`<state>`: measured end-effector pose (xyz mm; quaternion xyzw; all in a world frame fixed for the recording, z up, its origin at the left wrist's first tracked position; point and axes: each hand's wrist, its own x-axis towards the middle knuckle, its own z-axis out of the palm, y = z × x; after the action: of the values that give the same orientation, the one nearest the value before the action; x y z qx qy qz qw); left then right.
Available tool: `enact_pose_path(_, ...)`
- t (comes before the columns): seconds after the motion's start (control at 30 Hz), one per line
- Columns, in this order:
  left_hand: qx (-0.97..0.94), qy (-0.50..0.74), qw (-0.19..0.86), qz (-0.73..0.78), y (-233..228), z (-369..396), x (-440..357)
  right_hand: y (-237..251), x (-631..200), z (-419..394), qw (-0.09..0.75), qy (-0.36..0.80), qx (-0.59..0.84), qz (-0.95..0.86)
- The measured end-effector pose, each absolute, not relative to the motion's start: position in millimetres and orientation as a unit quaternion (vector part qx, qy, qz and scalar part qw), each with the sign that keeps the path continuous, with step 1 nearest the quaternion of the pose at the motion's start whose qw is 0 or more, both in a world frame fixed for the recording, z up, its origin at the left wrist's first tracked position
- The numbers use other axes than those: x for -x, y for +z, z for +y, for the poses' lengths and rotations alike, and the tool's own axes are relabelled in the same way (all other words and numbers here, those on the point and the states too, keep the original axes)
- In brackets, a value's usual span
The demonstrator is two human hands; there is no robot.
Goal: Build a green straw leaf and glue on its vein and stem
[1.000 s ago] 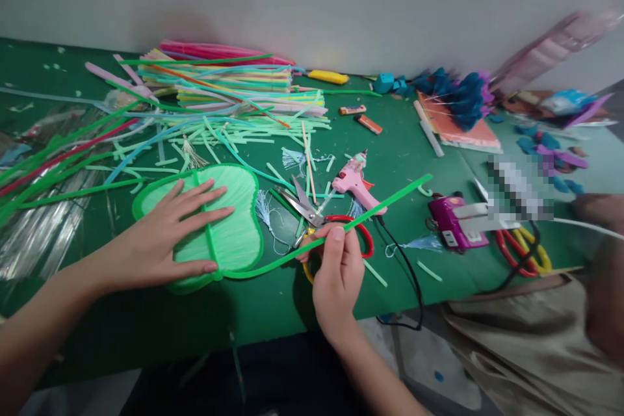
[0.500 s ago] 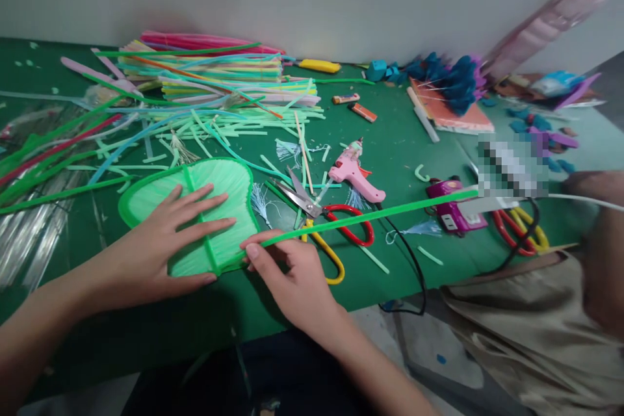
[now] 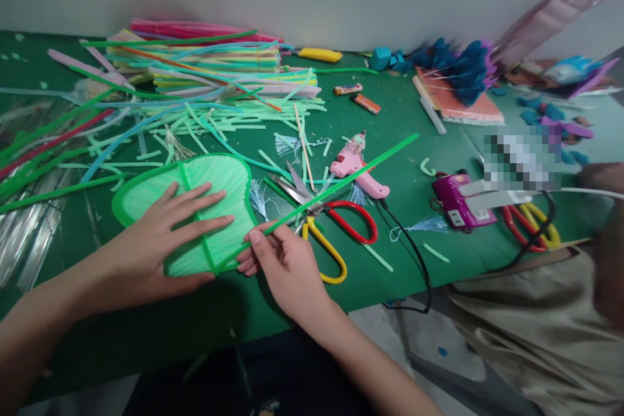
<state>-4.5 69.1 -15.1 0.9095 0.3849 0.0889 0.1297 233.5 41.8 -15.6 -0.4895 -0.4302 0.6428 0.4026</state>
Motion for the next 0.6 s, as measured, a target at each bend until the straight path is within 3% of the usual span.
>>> enact_pose_path(0.6, -0.908, 0.082, 0.139, 0.388, -13.1, 67.8, 4.7, -15.1, -232.9, 38.1, 0.411, 0.676, 0.488, -0.368)
